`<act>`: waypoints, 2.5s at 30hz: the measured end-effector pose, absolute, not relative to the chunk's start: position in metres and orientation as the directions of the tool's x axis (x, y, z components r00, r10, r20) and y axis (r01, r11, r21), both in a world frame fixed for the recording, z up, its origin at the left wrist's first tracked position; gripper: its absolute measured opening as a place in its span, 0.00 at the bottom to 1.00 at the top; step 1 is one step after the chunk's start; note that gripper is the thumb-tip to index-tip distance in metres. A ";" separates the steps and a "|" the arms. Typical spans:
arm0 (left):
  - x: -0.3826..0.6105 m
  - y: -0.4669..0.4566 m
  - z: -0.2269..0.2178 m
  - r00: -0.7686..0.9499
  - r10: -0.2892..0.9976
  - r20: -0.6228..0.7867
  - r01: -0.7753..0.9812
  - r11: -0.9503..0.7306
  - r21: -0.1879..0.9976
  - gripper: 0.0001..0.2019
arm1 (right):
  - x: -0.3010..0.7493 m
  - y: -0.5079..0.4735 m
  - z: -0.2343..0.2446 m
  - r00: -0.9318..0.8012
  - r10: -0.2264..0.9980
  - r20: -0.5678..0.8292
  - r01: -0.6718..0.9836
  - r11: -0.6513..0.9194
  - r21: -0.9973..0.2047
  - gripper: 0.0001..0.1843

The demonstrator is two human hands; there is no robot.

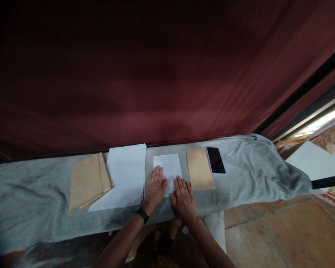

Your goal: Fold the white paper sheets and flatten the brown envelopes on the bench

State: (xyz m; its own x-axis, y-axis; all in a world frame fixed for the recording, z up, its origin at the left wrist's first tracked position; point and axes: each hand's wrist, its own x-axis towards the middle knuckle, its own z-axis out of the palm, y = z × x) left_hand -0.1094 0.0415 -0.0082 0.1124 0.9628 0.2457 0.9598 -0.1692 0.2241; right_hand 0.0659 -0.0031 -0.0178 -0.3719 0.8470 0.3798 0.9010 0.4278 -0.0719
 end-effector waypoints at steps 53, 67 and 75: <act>-0.107 0.024 0.001 0.349 0.917 0.192 0.914 -0.378 0.144 0.29 | 0.049 0.026 -0.009 -0.330 0.894 0.304 0.899 0.395 -0.188 0.28; -0.105 0.027 -0.014 -0.027 0.966 0.258 0.940 -0.063 0.336 0.29 | 0.047 0.046 -0.030 -0.211 0.890 0.404 0.941 0.297 -0.162 0.33; -0.114 0.074 0.000 -0.341 0.940 0.008 0.691 0.245 0.680 0.26 | 0.044 0.045 -0.028 -0.197 0.902 0.383 0.944 0.280 -0.175 0.33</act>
